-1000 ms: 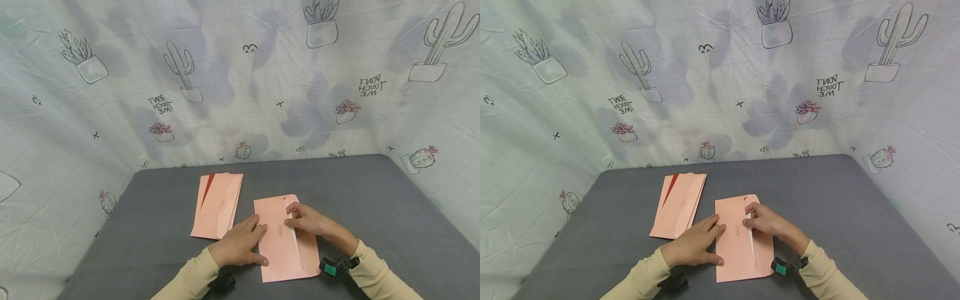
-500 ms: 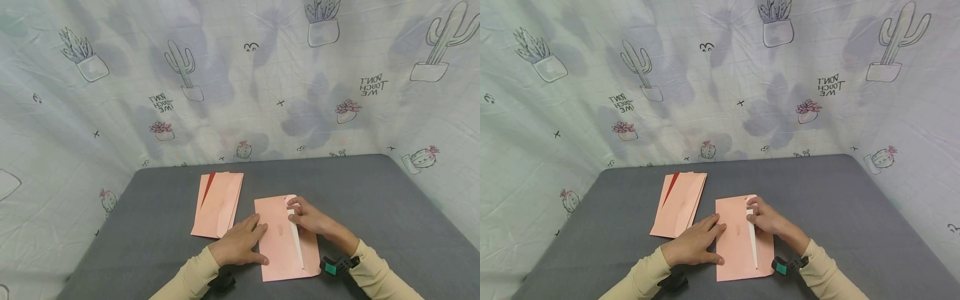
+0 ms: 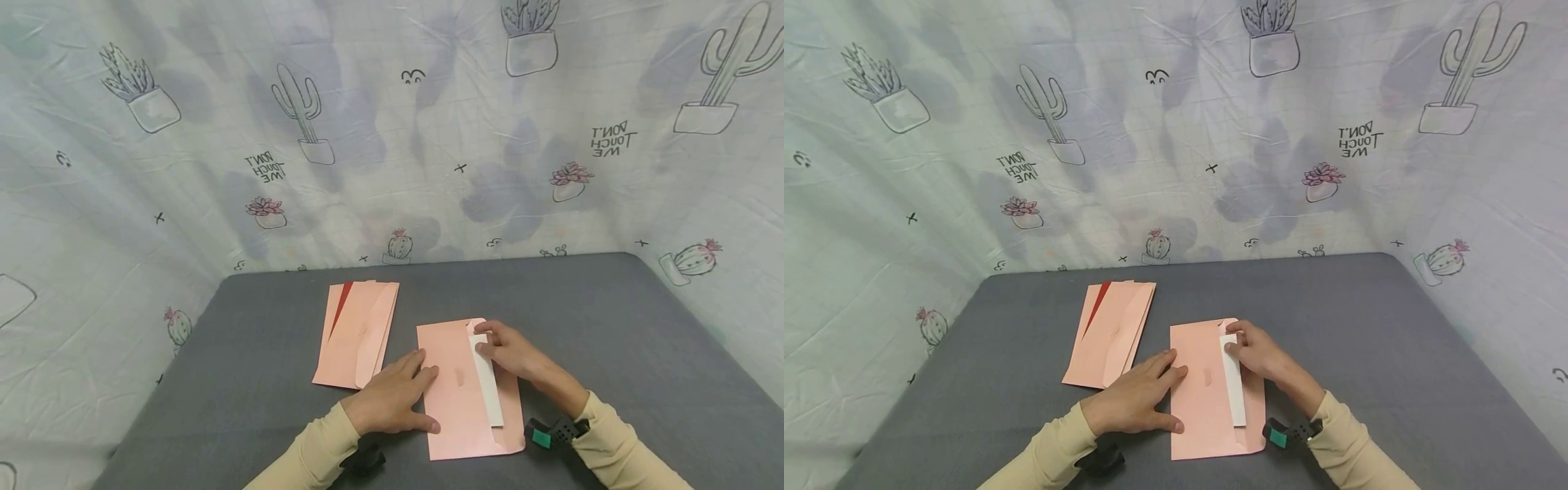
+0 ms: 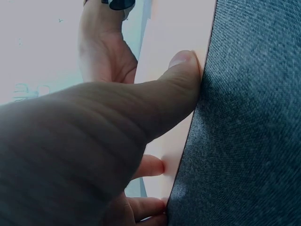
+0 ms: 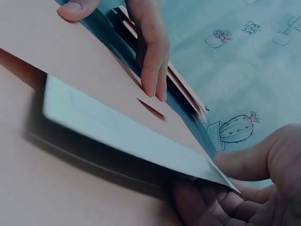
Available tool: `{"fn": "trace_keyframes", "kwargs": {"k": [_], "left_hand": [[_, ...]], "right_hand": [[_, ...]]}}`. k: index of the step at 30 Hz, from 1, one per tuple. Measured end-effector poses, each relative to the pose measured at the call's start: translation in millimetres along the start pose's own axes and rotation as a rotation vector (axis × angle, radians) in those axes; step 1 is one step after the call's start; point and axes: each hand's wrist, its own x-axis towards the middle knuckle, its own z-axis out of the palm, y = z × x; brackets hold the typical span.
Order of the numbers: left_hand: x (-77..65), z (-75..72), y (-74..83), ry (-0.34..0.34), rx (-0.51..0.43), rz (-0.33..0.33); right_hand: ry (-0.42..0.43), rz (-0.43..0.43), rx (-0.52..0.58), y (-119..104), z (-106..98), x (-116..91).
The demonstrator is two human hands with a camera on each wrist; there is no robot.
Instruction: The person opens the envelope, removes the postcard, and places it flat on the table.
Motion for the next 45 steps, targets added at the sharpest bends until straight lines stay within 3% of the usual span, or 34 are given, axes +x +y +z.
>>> {"fn": "trace_keyframes", "kwargs": {"k": [7, 18, 35, 45], "left_hand": [[-0.3, -0.3, 0.5, 0.003, 0.0, 0.0], [-0.8, 0.4, 1.0, 0.002, 0.009, 0.001], [-0.5, -1.0, 1.4, -0.007, -0.015, -0.006], [-0.8, -1.8, 1.2, -0.014, -0.027, -0.007]], "right_hand": [[-0.004, -0.004, 0.058, 0, -1, 1], [0.051, -0.01, -0.014, 2, -7, 2], [0.036, -0.034, 0.073, 8, -22, 1], [0.044, -0.021, 0.054, 8, -31, 2]]}}
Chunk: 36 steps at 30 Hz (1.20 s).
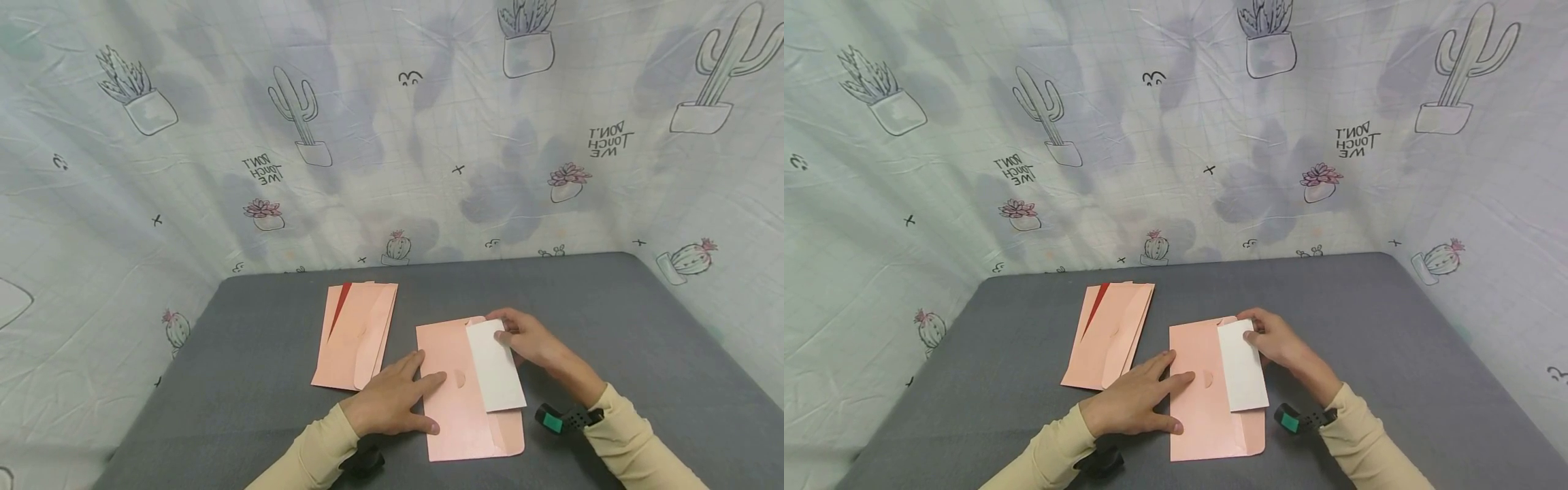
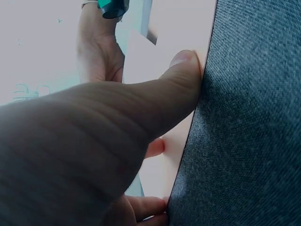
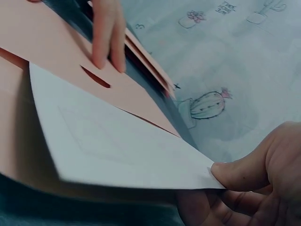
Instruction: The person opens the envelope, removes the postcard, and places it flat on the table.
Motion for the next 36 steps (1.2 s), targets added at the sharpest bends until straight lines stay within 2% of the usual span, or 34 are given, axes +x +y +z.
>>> {"fn": "trace_keyframes", "kwargs": {"k": [13, 22, 36], "left_hand": [[1.1, 1.6, -3.1, 0.016, -0.005, 0.02], [1.1, -0.3, -1.3, 0.003, -0.002, 0.02], [-0.1, -0.1, -1.0, 0.003, 0.01, 0.029]], "right_hand": [[0.014, -0.046, -0.028, -5, -16, -2], [0.043, 0.019, -0.015, -9, -32, -7], [0.108, -0.03, 0.034, -14, -35, -9]]}}
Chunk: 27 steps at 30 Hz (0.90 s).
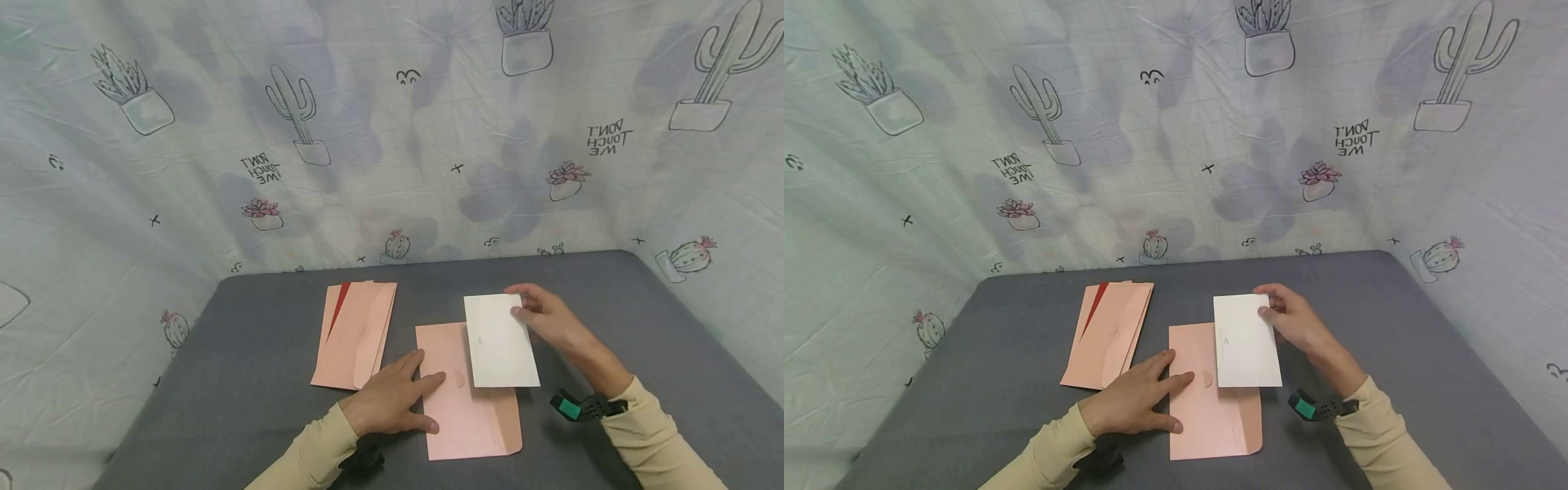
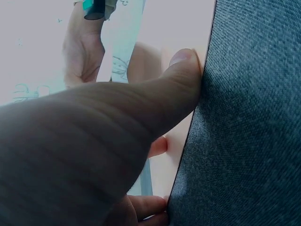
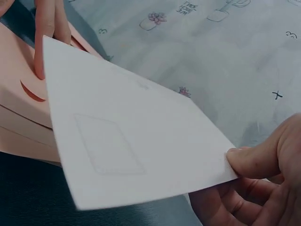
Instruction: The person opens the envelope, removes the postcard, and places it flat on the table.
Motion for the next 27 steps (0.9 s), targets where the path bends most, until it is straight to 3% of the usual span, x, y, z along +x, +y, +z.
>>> {"fn": "trace_keyframes", "kwargs": {"k": [12, 27], "left_hand": [[-0.9, 1.7, -1.5, 0.003, 0.005, 0.004], [-0.1, 1.3, -0.6, -0.001, 0.001, -0.01]], "right_hand": [[0.062, -0.035, -0.024, 0, -11, 1], [0.132, -0.042, -0.021, 7, -41, -3]]}}
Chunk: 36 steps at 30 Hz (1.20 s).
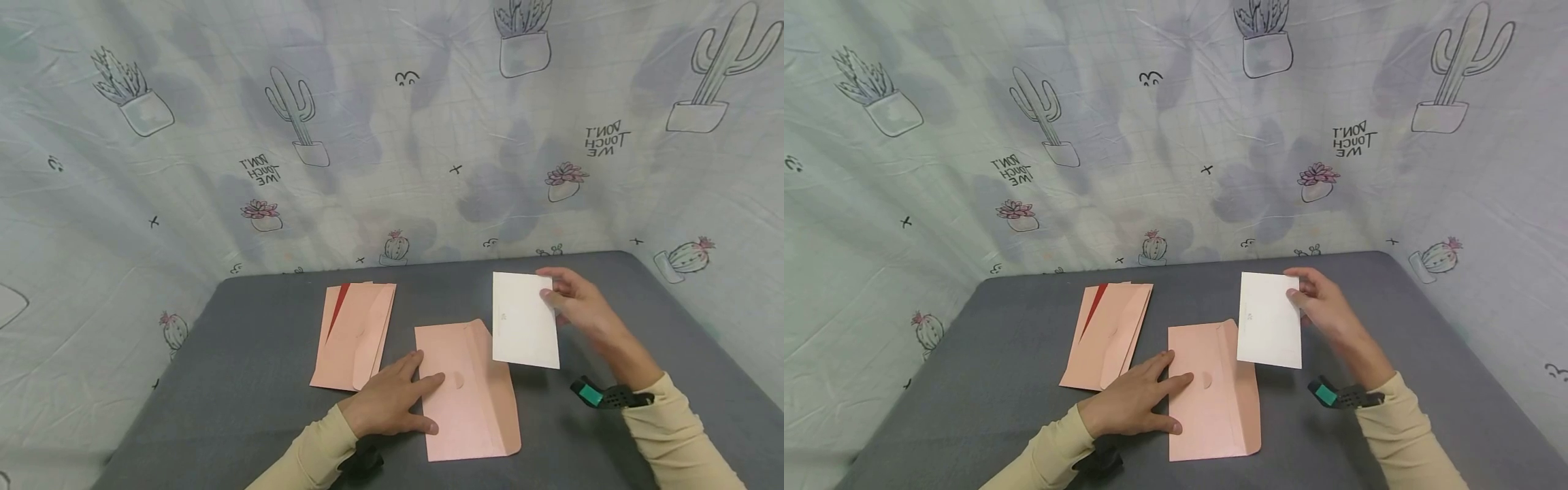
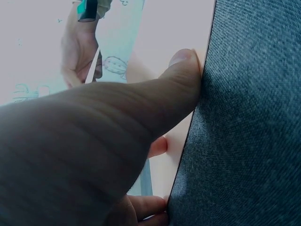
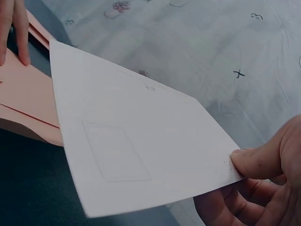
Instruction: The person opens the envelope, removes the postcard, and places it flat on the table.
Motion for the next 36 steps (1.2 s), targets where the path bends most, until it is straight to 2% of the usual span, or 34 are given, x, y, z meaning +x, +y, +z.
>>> {"fn": "trace_keyframes", "kwargs": {"k": [9, 11, 16, 18, 25, 30, 36], "left_hand": [[0.2, -0.2, 0.1, -0.012, -0.006, -0.005], [0.2, -0.1, 0.1, -0.013, -0.004, -0.005], [0.4, 0.1, 0.0, -0.012, -0.003, -0.006], [0.5, 0.2, 0.0, -0.012, -0.003, -0.006], [0.6, 0.5, -0.7, -0.011, 0.002, 0.0], [0.8, 1.3, -1.3, -0.008, 0.009, 0.0], [0.5, 1.8, -1.6, -0.002, 0.026, 0.005]], "right_hand": [[0.057, 0.017, 0.016, 13, -17, 4], [0.101, 0.052, 0.026, 21, -20, 7], [0.134, 0.095, 0.029, 45, -35, 14], [0.13, 0.086, 0.016, 58, -42, 18], [0.185, 0.153, -0.021, 58, -50, 13], [0.197, 0.217, -0.013, 82, -57, 20], [0.212, 0.276, -0.083, 89, -59, 15]]}}
